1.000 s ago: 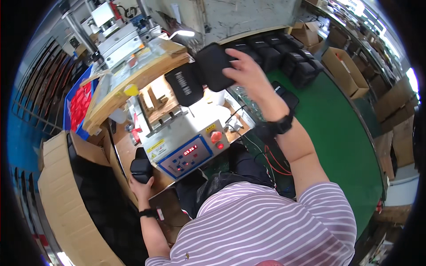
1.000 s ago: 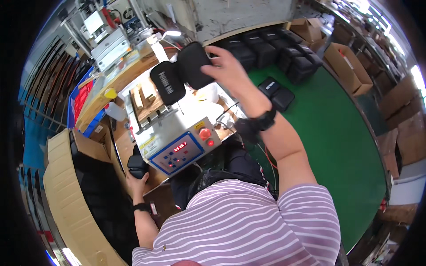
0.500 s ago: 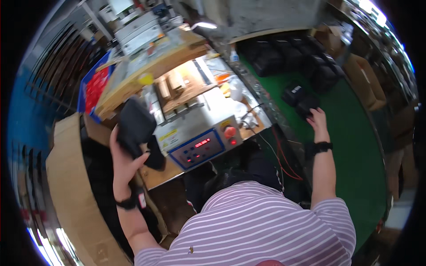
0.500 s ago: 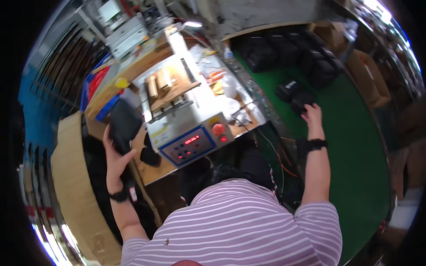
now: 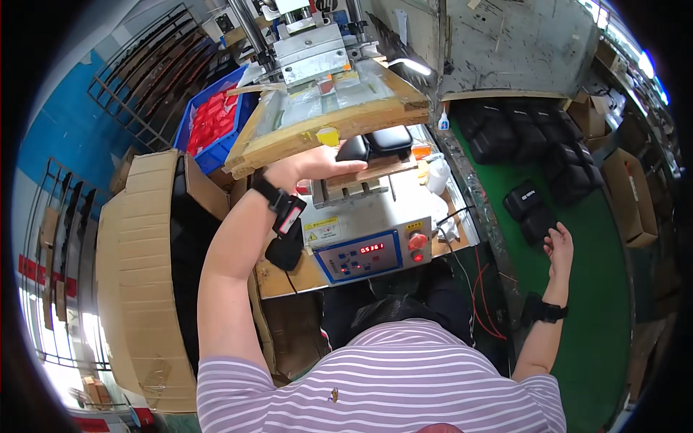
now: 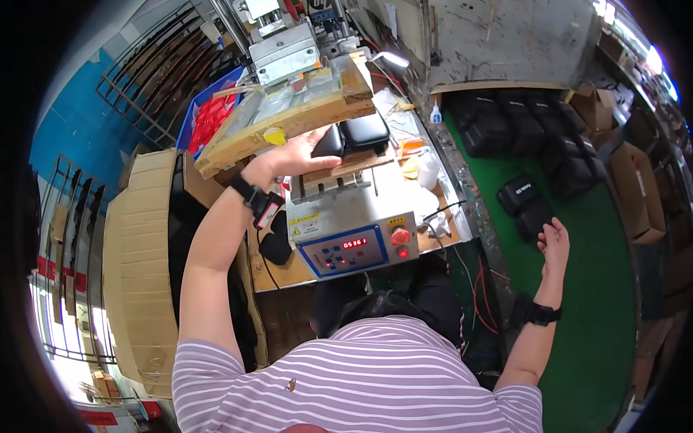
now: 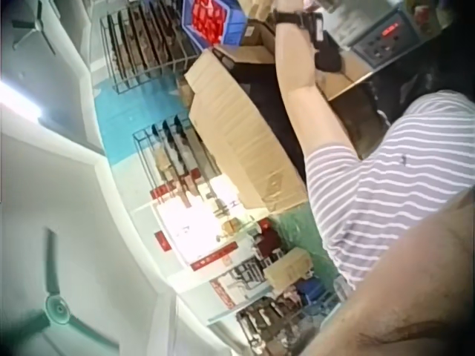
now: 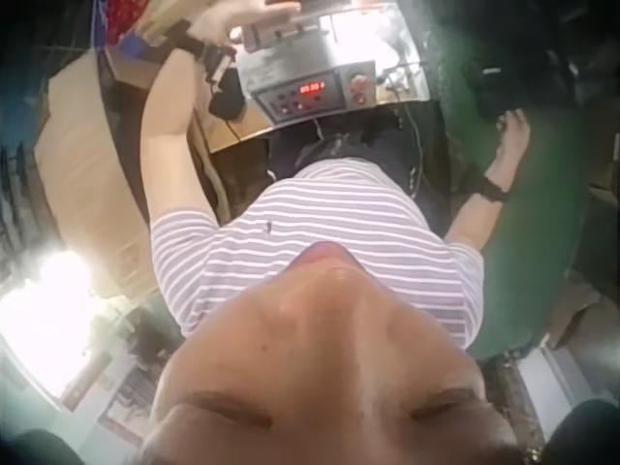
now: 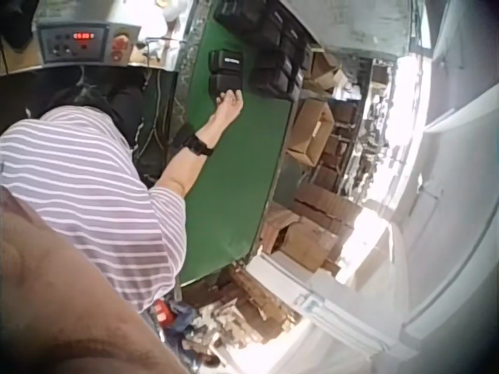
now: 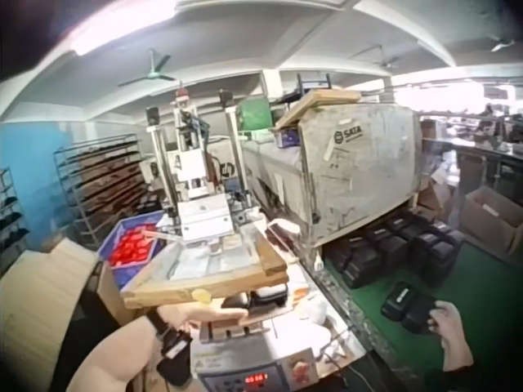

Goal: Operate a hot-stamping machine to process black padded components.

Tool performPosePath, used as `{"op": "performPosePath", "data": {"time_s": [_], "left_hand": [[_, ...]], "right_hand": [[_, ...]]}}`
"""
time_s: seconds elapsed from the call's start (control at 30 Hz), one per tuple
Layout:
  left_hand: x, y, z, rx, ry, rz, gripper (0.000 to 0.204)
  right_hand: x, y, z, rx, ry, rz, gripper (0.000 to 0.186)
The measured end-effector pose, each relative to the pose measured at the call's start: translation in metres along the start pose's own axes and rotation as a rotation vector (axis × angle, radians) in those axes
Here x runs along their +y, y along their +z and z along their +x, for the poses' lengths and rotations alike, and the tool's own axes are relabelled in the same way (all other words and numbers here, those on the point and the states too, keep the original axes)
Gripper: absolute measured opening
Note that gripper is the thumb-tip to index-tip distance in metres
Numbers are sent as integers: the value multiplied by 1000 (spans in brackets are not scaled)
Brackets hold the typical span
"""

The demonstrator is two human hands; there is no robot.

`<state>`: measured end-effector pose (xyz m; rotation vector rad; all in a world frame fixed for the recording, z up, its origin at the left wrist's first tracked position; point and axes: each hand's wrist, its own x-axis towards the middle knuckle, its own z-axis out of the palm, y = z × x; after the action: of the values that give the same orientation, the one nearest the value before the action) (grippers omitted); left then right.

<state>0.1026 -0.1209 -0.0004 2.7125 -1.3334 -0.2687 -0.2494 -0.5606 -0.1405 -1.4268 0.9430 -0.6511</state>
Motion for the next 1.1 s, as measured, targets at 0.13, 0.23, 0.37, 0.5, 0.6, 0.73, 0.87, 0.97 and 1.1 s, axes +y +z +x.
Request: {"op": "performPosePath", "data": {"time_s": [0.13,0.23,0.37,0.5,0.6,0.73,0.87,0.97,1.1], "left_hand": [[-1,6,1,-50,-8,-126,92],[24,10,-23,107,227,-14,84],[40,14,-77,184,439,-636,45],[10,38,-134,521,-7,-1112,28],[-40,85,-157,778,-246,-888,26],[-81,185,-186,470,-564,-350,35],[-88,275,-217,423,-475,-15,37],[-91,274,-222,435,-482,-100,37],[-82,236,-223,611,-730,-462,37]], "right_hand": [[-8,15,-3,-83,1,-14,38],[-9,31,-1,-152,-15,14,33],[-8,45,3,-214,-13,-2,31],[-16,49,4,-223,-17,-30,30],[-16,54,3,-258,-22,-35,28],[-22,68,-2,-285,-20,-31,26],[-33,81,-14,-305,-39,-45,25],[-39,86,-17,-317,-46,-70,25],[-45,98,-21,-356,-52,-95,26]]}}
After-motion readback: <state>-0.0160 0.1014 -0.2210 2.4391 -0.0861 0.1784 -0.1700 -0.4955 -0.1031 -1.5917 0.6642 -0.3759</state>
